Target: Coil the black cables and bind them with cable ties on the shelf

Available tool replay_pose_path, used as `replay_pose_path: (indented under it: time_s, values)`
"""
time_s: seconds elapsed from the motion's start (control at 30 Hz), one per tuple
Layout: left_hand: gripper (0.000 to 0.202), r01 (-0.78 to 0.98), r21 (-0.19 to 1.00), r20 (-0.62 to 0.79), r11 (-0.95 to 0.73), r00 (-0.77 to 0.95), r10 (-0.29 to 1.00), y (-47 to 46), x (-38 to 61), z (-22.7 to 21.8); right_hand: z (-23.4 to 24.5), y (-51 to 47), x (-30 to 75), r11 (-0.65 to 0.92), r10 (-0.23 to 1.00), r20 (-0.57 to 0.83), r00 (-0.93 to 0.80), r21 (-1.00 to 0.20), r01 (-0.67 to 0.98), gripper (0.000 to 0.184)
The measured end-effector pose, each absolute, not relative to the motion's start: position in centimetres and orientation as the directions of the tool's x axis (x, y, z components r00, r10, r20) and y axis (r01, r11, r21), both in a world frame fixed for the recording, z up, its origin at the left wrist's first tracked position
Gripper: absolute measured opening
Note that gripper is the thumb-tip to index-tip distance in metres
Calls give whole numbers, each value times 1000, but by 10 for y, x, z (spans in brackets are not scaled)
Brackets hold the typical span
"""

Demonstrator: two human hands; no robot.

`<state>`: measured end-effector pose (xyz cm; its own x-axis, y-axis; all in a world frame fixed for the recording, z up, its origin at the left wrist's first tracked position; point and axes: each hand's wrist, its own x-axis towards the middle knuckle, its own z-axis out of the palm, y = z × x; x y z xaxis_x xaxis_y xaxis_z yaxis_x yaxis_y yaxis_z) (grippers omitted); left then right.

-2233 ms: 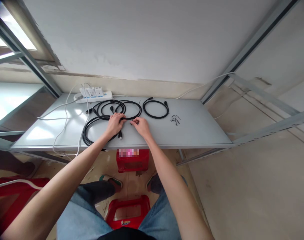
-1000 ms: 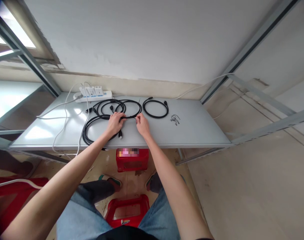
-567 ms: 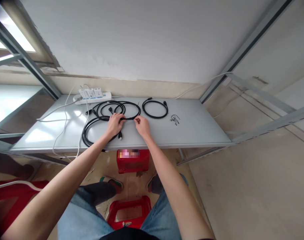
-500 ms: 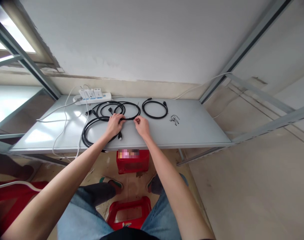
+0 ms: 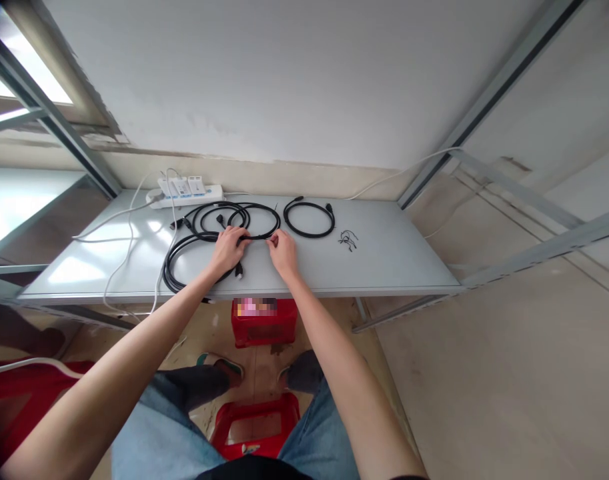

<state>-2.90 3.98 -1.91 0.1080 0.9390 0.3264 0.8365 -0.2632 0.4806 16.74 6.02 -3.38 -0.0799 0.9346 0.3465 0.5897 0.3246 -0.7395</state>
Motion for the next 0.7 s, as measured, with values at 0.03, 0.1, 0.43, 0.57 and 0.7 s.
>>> replay_pose_path:
  time_s: [0.03, 0.1, 0.43, 0.57, 0.7]
  values:
    - [17, 837, 480, 327, -263, 108, 939, 40, -29, -19, -34, 60, 167, 334, 931, 355, -87, -728, 599, 17]
    - [17, 838, 479, 329, -261, 105, 938, 40, -29, -19, -34, 60, 167, 355, 922, 376, -96, -716, 601, 17]
    - [16, 834, 479, 335, -272, 112, 936, 40, -30, -21, -30, 54, 168, 383, 891, 435, -128, -569, 728, 15]
    - [16, 840, 467, 333, -278, 124, 935, 38, -29, -18, -30, 51, 166, 393, 880, 445, -164, -492, 777, 14]
    - [16, 848, 458, 324, -265, 118, 939, 38, -29, -16, -30, 52, 165, 407, 875, 448, -181, -480, 777, 14]
